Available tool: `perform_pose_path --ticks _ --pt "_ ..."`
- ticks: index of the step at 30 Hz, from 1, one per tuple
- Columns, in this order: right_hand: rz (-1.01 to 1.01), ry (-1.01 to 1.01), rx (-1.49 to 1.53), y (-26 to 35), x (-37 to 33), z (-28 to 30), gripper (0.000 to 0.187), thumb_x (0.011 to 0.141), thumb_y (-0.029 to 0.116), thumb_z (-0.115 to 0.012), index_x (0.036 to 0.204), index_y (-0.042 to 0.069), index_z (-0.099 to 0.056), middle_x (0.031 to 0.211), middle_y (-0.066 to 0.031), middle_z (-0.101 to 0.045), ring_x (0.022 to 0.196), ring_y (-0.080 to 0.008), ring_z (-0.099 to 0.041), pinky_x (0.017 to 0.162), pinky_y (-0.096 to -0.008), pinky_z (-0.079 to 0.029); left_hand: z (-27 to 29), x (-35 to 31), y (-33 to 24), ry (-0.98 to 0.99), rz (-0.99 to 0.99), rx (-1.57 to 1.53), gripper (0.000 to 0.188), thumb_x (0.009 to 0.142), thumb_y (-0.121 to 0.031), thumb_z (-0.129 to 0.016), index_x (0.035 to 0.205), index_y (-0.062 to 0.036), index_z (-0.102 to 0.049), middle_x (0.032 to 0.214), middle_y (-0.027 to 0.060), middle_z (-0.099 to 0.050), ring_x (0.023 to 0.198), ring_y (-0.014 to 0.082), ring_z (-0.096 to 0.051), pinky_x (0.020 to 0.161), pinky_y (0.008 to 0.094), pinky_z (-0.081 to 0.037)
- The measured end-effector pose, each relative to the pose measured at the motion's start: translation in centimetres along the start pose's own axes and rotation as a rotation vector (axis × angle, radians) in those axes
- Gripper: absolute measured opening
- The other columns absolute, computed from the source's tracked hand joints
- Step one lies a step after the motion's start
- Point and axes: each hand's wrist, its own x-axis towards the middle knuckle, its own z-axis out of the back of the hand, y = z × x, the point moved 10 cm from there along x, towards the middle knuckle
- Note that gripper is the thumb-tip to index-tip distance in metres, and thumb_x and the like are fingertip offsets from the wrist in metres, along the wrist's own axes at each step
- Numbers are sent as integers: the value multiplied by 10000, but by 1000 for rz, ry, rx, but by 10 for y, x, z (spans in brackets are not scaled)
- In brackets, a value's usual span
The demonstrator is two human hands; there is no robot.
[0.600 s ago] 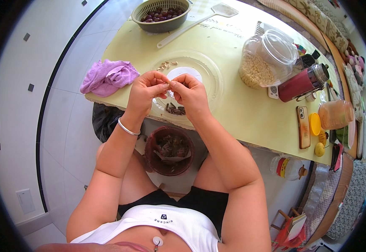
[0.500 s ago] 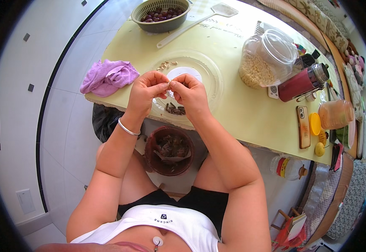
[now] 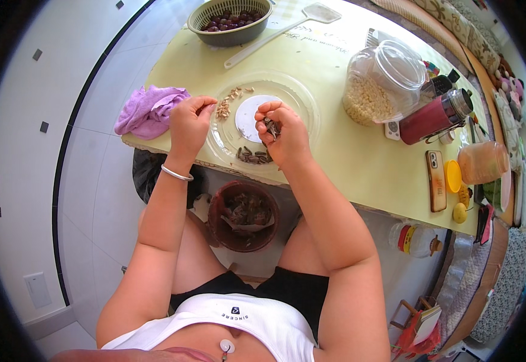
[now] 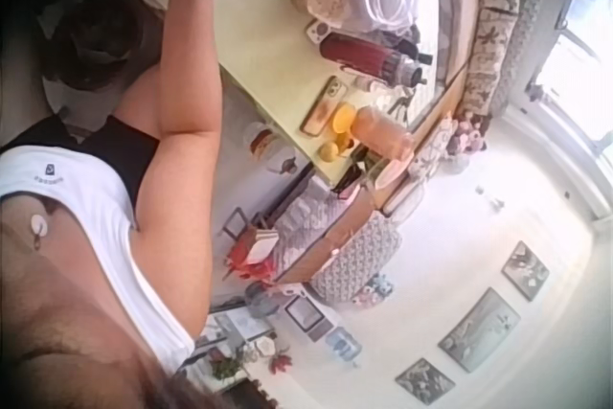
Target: The person sits on the floor and peels the skin off dates one by one. The peeled skins are placed into a bowl on the lap, while the peeled dates are placed on a plate on the table.
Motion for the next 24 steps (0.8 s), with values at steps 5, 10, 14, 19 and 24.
perform_pose_path --ticks 5,10,14,19,24 --pt "-86 -21 -148 -8 1 -2 151 904 117 -449 892 -5 -538 790 -107 -552 598 -156 -508 442 -233 -342 -1 0 -20 108 181 -314 119 770 11 -645 870 -5 -709 752 130 -655 650 231 -616 612 301 -483" --pt "-253 -70 -70 -28 -11 -14 277 970 252 -472 902 -5 -552 764 -90 -563 591 -146 -518 429 -226 -347 -28 -16 -67 344 -41 -470 236 802 110 -574 970 11 -706 859 91 -641 687 118 -616 624 240 -498" --pt "-251 -38 27 -29 -5 -2 278 976 249 -469 897 -5 -546 761 -92 -562 591 -130 -512 414 -209 -331 -21 -12 -79 304 -90 -456 178 770 74 -623 903 -6 -708 830 67 -640 705 133 -608 617 254 -490" --pt "-52 -59 56 7 3 17 232 966 198 -465 889 -7 -541 764 -100 -553 575 -127 -492 404 -207 -317 -43 -27 -68 622 -130 -193 125 691 8 -683 804 -41 -695 814 74 -631 712 224 -602 651 323 -491" --pt "-19 -107 -1 16 2 19 194 939 159 -481 883 -14 -548 751 -99 -548 573 -127 -487 407 -214 -316 -62 -44 -62 677 -205 -6 118 667 -15 -687 778 -53 -680 823 101 -619 797 295 -605 720 391 -488"
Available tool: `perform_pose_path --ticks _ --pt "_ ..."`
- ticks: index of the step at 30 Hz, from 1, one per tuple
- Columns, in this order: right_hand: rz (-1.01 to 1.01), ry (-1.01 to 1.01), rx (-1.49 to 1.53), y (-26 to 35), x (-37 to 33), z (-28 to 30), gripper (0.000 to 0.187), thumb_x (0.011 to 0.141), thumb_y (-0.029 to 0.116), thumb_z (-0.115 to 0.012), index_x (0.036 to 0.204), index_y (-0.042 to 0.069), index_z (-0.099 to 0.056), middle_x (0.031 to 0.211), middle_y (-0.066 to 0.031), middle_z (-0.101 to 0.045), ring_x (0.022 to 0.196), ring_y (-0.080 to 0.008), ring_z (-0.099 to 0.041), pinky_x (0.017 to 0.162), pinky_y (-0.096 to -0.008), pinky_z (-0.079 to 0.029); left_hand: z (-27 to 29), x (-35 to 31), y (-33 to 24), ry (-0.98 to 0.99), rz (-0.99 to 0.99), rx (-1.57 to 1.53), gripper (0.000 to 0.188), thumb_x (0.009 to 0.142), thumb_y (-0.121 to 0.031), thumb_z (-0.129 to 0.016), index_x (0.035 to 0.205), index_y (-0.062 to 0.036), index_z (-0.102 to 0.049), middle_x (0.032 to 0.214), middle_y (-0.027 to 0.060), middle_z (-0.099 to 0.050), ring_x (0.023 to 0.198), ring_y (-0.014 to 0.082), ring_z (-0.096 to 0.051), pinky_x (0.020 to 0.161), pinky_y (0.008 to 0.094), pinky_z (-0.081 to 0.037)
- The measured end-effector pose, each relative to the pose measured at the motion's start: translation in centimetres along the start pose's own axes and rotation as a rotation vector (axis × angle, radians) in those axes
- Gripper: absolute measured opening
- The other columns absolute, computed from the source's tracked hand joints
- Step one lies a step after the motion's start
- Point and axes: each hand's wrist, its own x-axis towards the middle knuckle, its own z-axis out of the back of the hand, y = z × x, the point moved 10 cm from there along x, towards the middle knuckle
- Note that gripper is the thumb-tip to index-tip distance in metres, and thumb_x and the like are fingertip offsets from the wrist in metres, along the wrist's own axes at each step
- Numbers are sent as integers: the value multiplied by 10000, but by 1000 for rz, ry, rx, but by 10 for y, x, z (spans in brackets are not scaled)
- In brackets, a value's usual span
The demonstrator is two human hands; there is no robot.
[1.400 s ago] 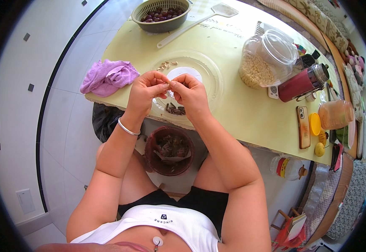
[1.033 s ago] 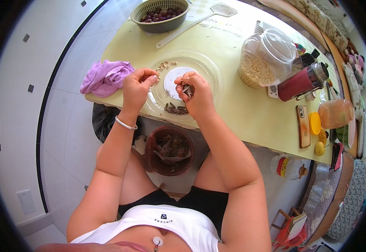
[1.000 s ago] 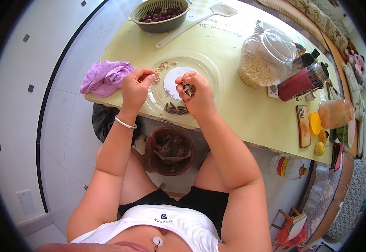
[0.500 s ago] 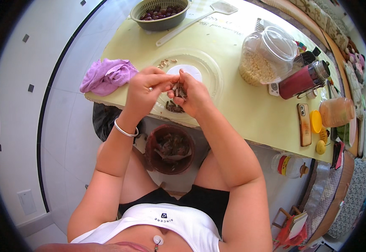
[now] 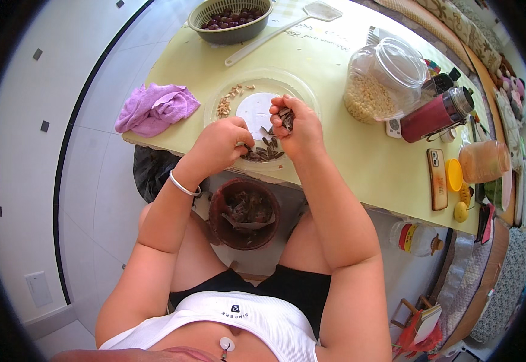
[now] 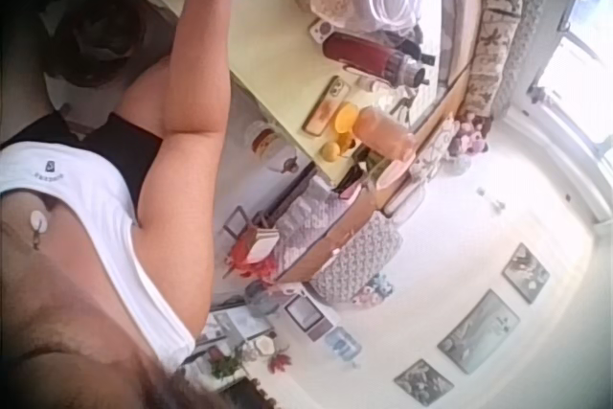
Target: The person sits on the floor and peels the skin off dates one by one. The peeled skins are placed into a bowl on the lap, while the peeled dates are placed on a plate on the table.
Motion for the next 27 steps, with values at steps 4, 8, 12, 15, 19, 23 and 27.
perform_pose_path --ticks 4,8,12,15,19,23,27 --pt "17 9 -86 -4 -2 -3 163 914 139 -513 886 -13 -564 754 -87 -554 576 -123 -490 417 -211 -316 -6 1 1 40 -8 52 153 681 -30 -686 830 -55 -667 822 101 -619 813 307 -601 732 399 -485" --pt "18 23 -227 -7 -6 -10 108 880 107 -586 873 -1 -584 767 -70 -577 568 -99 -488 428 -206 -315 14 2 7 -168 54 -107 144 750 12 -643 889 -23 -648 817 108 -634 763 258 -636 686 344 -502" --pt "28 100 -314 -18 -9 -20 81 851 81 -634 866 12 -595 761 -60 -595 565 -75 -485 437 -199 -311 33 0 19 -354 154 -345 118 808 44 -601 914 12 -642 809 111 -656 721 193 -658 646 284 -512" --pt "46 120 -362 -24 -10 -24 90 847 90 -646 860 16 -596 744 -53 -595 571 -67 -490 441 -189 -307 36 -2 19 -428 151 -363 121 817 41 -605 925 14 -654 806 112 -666 705 178 -660 640 274 -517" --pt "41 142 -277 -27 -11 -32 103 851 98 -652 856 13 -594 755 -46 -594 575 -64 -491 441 -190 -313 50 -7 5 -536 34 -194 124 814 36 -617 921 6 -673 816 118 -670 685 170 -659 632 269 -516" --pt "55 115 -217 -26 -13 -31 98 864 97 -642 873 13 -593 766 -43 -596 573 -64 -486 444 -190 -320 47 -5 8 -486 59 -226 131 815 34 -620 928 3 -679 827 117 -672 687 170 -659 633 267 -516" --pt "83 104 -256 -25 -8 -23 90 874 100 -632 900 25 -589 779 -48 -597 572 -69 -484 447 -190 -319 43 -4 10 -463 73 -278 160 816 49 -607 957 17 -676 831 113 -675 696 159 -664 635 259 -522"
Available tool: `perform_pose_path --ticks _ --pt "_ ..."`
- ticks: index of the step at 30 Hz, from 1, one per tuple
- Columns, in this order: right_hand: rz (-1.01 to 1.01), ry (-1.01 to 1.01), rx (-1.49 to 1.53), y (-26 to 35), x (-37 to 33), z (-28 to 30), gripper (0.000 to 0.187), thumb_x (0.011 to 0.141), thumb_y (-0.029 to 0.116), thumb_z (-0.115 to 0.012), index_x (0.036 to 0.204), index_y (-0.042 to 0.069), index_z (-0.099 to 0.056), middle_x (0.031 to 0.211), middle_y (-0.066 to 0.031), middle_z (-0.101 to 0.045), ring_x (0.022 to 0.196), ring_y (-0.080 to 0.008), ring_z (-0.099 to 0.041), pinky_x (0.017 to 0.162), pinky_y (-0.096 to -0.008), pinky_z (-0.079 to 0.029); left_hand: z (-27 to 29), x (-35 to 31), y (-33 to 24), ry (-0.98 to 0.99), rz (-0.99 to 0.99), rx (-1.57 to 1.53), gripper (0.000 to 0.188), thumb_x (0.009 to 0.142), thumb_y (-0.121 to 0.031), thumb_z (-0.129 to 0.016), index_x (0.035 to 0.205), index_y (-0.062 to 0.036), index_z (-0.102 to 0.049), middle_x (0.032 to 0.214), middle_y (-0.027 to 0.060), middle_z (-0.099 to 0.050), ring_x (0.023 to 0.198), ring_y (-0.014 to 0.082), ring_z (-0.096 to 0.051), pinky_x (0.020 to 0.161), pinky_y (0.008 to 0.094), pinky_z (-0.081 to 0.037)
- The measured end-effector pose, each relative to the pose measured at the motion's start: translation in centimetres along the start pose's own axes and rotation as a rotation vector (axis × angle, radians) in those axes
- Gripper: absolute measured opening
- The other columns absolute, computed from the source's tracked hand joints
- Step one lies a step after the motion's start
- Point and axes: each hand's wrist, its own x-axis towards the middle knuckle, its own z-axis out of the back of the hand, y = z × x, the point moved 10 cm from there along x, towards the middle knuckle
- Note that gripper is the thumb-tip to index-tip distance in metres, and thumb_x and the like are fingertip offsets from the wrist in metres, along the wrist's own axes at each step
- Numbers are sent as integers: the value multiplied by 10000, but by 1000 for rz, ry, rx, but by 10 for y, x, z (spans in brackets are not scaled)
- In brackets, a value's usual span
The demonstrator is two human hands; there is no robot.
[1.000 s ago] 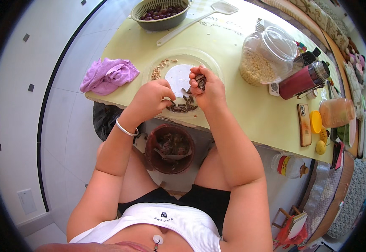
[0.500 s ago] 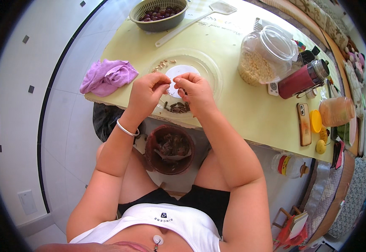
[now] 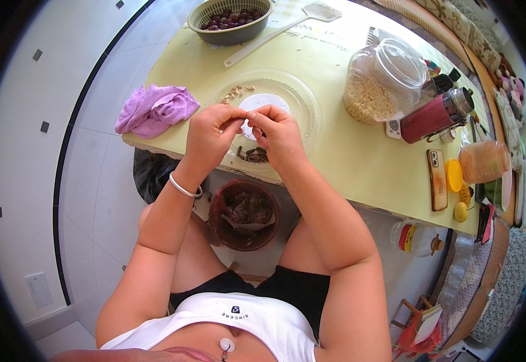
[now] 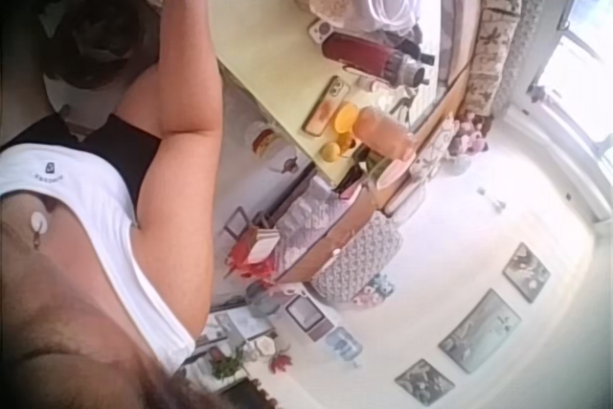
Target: The person sits on the floor and peels the skin off dates one by one. The peeled skins are placed into a bowl on the lap, while the peeled dates are placed on a plate on the table.
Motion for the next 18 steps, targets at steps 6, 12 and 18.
perform_pose_path --ticks 6,12,18 --pt "-13 -69 201 5 0 5 60 836 78 -607 845 50 -555 793 -73 -605 627 -108 -520 475 -231 -359 4 -2 7 -23 129 -111 185 825 47 -603 997 34 -672 839 120 -677 703 147 -673 640 248 -533" --pt "-49 16 172 4 0 -2 65 831 67 -610 861 22 -573 811 -92 -623 631 -114 -537 473 -220 -359 12 -1 6 -89 93 -44 152 816 35 -632 957 28 -688 841 127 -680 704 156 -675 637 247 -536" --pt "47 -13 -57 5 -4 -8 102 843 80 -651 879 -14 -630 747 -56 -630 569 -67 -501 462 -188 -340 9 -3 -16 -110 -116 148 187 764 28 -666 944 -6 -702 841 142 -677 727 232 -662 642 297 -525"
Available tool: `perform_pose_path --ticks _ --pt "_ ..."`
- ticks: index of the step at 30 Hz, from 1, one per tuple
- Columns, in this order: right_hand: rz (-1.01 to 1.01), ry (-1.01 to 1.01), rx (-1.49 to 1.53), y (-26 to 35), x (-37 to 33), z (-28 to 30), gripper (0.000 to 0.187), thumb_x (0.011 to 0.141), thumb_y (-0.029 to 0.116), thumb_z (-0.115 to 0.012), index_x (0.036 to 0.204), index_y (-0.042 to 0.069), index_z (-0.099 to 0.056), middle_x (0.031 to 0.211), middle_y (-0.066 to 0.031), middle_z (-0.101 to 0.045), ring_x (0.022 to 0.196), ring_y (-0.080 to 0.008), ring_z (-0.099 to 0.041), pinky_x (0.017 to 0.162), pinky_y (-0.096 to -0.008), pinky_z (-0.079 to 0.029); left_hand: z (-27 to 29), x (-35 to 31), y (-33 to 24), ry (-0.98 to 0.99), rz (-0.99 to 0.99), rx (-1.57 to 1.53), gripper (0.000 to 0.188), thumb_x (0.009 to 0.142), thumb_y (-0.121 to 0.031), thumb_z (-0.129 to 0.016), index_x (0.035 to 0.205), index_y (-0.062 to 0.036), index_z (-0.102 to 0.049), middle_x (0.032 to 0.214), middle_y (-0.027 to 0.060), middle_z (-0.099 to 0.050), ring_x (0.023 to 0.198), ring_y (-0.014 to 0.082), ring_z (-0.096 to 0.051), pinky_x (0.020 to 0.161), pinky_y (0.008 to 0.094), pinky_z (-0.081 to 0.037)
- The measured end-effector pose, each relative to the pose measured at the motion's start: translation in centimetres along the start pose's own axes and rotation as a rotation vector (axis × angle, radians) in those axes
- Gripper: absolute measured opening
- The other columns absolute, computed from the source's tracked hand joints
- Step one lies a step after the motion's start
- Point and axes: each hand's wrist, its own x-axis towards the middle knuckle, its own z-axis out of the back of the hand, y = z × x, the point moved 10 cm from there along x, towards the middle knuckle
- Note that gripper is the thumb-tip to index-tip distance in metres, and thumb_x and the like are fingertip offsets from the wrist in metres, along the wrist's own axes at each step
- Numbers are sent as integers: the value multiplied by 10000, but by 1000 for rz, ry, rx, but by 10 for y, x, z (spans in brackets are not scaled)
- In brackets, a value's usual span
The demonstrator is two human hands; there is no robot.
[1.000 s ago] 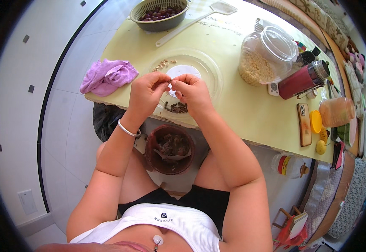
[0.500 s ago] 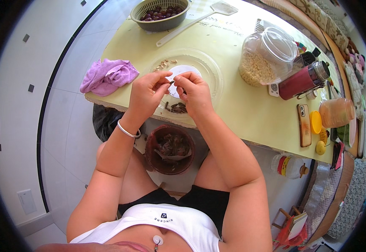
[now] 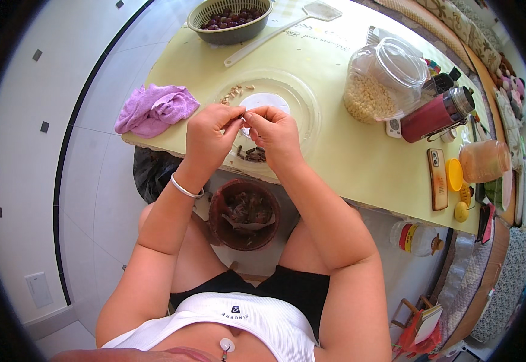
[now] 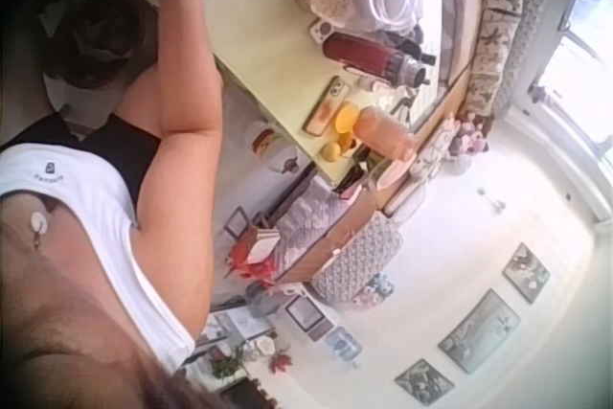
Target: The person sits on the floor and peels the skin off dates one by one. The peeled skins are placed into a bowl on the lap, while the peeled dates are placed on a plate on the table.
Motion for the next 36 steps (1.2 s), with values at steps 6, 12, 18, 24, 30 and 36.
perform_pose_path --ticks 6,12,18,24,30,36 --pt "-7 -72 -78 0 -2 7 95 817 58 -682 849 -22 -642 712 -31 -611 549 -52 -485 465 -185 -344 -3 -1 -7 17 -13 65 126 738 -16 -658 860 -44 -678 768 121 -644 715 286 -621 623 370 -497" --pt "-32 -64 -134 1 -4 3 87 788 33 -664 841 -30 -637 688 -24 -591 539 -45 -471 460 -187 -340 -8 -4 -4 55 -18 117 109 727 -1 -657 828 -38 -666 750 137 -638 702 297 -625 614 372 -498" --pt "-30 -72 -187 -3 -1 4 54 748 14 -638 745 -4 -587 645 -5 -541 550 -58 -454 474 -210 -339 -16 -11 -3 81 -32 162 100 724 25 -646 806 -29 -662 734 154 -628 674 318 -611 598 382 -490" --pt "1 -77 -231 -5 3 5 85 749 0 -624 709 18 -552 631 2 -522 538 -57 -436 466 -214 -326 -11 -11 -6 59 -28 128 143 718 37 -651 844 -27 -673 740 158 -635 675 304 -623 596 365 -493" --pt "-136 -19 16 -11 1 -1 121 757 20 -636 717 50 -526 614 -2 -513 470 -47 -395 410 -204 -260 -15 -10 34 136 400 -463 175 751 39 -672 919 -7 -691 756 113 -686 645 185 -661 569 269 -527" --pt "-134 7 -7 -6 -1 -1 109 754 24 -647 746 45 -540 613 -2 -515 466 -47 -402 404 -199 -252 -37 -24 60 227 724 -936 190 779 33 -693 967 11 -683 794 107 -696 676 158 -688 577 230 -561"
